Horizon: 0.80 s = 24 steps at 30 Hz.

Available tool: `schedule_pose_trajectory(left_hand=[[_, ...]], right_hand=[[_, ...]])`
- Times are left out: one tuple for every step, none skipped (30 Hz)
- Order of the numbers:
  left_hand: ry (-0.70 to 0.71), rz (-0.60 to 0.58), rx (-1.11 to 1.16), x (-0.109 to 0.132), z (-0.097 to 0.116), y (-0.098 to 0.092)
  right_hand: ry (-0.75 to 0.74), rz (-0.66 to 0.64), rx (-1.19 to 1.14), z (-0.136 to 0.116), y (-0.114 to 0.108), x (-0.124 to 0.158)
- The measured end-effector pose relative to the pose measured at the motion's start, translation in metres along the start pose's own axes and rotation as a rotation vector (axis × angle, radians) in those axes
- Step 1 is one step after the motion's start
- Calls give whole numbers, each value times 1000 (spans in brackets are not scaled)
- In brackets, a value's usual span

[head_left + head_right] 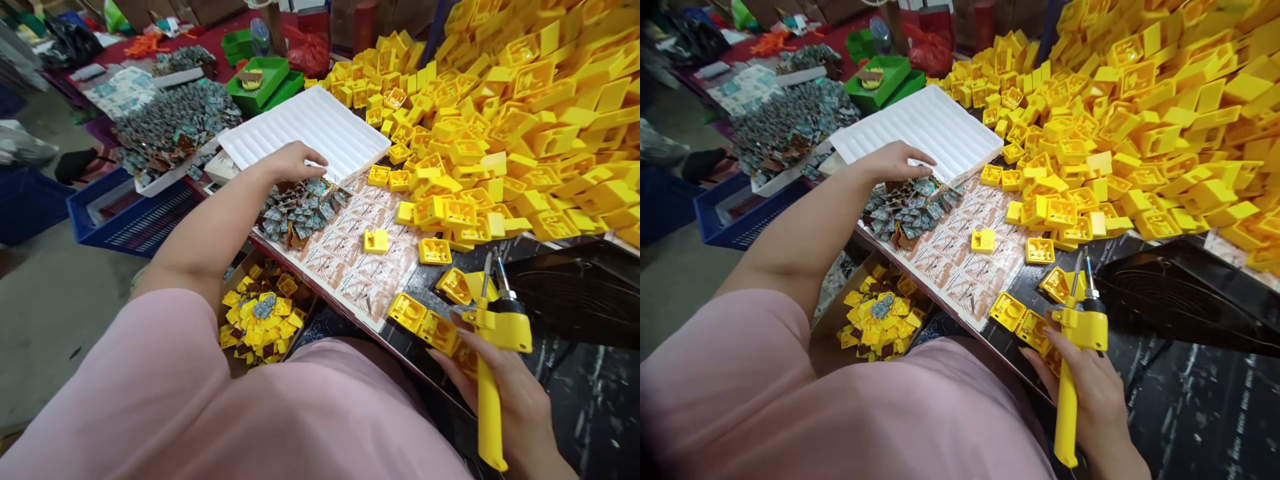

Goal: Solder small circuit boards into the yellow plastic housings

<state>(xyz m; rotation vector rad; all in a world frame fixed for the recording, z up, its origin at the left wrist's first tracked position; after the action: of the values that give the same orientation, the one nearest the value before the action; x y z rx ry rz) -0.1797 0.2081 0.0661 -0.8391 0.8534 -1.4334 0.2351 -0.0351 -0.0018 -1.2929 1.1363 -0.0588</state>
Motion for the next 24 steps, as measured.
schedule_pose_trajectory(left_hand=[[-28, -27, 35, -2, 2, 5], [-52, -19, 92, -3, 4, 8], [-65, 25, 167, -3, 6, 8], [-62, 88, 256, -2, 8, 5], [-40, 159, 357, -1, 10, 0], [-4, 212, 454, 0, 12, -7], [40, 254, 537, 1, 15, -14], [84, 289, 597, 2, 18, -22], [121, 310, 644, 4, 22, -29], [145, 308, 684, 5, 28, -33], [157, 281, 713, 7, 34, -34], [160, 229, 730, 10, 42, -32], [159, 157, 729, 14, 51, -26], [157, 63, 697, 21, 60, -16], [166, -29, 635, 29, 70, -3], [196, -111, 551, 40, 80, 12], [249, -178, 462, 53, 90, 29], [324, -226, 377, 68, 99, 47], [412, -247, 292, 83, 107, 64], [503, -242, 203, 99, 114, 80], [585, -220, 113, 113, 118, 94], [649, -187, 31, 126, 121, 106], [688, -156, -32, 137, 123, 116], [704, -134, -69, 145, 123, 124]], right_hand=[[-3, -6, 7, 0, 0, -1], [-4, -9, 11, -1, 0, -2], [-5, -12, 13, -1, -1, -2], [0, -14, 15, -1, -1, -2], [8, -21, 13, -1, -2, -2], [17, -28, 8, -1, -1, -2], [21, -31, 0, -1, 0, -3], [17, -31, -8, -2, 2, -5], [9, -39, -16, -3, 4, -8], [-1, -49, -25, -5, 8, -11], [-14, -62, -34, -7, 12, -16], [-22, -79, -40, -9, 15, -21], [-30, -92, -40, -12, 19, -26], [-33, -104, -43, -15, 21, -30], [-29, -117, -29, -18, 23, -35], [-43, -97, 1, -20, 23, -38], [-31, -103, 8, -22, 23, -40], [-19, -113, 7, -23, 22, -40], [-9, -116, -2, -23, 20, -39], [13, -88, -10, -23, 15, -38], [51, -53, -18, -23, 9, -36], [88, -14, -27, -22, 1, -33], [116, 24, -32, -22, -7, -29], [131, 59, -35, -23, -15, -25]])
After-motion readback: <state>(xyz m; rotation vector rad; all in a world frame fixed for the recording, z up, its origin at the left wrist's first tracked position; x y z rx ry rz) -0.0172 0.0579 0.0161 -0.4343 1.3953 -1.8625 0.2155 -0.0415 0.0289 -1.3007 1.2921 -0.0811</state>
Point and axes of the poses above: each hand's wrist, its own x-axis away from the middle knuckle, its own y-axis out of the palm, z = x × y, the point moved 3 cm from there along -x, towards the middle knuckle, and after that the axes turned 6 degrees about -y, right-handed, at the moved point
